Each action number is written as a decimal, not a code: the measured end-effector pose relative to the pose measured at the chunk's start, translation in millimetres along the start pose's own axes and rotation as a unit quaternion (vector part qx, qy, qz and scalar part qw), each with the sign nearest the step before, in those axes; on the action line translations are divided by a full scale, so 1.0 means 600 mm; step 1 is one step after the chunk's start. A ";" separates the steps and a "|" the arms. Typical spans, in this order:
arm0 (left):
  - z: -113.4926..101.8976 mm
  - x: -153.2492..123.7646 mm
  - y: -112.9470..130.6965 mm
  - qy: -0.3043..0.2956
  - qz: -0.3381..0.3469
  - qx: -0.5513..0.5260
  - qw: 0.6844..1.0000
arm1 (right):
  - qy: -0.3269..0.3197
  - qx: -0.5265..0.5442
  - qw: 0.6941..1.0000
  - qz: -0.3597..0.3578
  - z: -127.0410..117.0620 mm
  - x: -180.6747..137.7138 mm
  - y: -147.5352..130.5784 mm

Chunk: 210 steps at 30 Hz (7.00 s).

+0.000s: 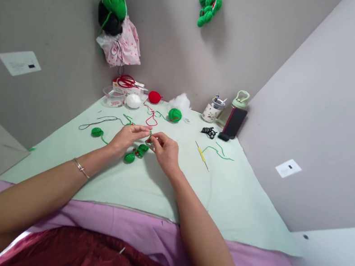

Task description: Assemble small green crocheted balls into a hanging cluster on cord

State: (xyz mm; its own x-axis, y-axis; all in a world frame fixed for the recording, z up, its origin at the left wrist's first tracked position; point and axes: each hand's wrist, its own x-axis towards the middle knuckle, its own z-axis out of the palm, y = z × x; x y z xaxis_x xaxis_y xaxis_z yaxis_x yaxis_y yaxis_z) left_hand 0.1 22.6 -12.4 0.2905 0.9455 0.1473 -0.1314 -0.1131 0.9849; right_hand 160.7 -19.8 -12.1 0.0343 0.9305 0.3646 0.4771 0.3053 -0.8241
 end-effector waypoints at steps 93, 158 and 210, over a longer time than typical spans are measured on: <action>0.012 -0.011 -0.002 -0.003 0.073 0.043 0.996 | 0.031 0.114 0.993 -0.004 -0.006 -0.003 -0.024; 0.015 -0.021 -0.016 -0.027 0.248 0.326 0.912 | -0.045 0.084 0.995 0.009 -0.014 -0.002 -0.030; 0.009 -0.013 -0.010 -0.115 0.192 0.474 0.852 | -0.086 0.150 0.981 0.088 -0.024 0.012 -0.018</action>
State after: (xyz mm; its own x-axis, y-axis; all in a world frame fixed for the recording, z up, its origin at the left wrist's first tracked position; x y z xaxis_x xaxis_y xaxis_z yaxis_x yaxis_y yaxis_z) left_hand 3.5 14.1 -19.0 0.5905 0.7109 0.3819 0.5337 -0.6990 0.4760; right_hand 168.4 -19.3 5.8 -0.0679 0.9865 0.1489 0.1956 0.1595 -0.9676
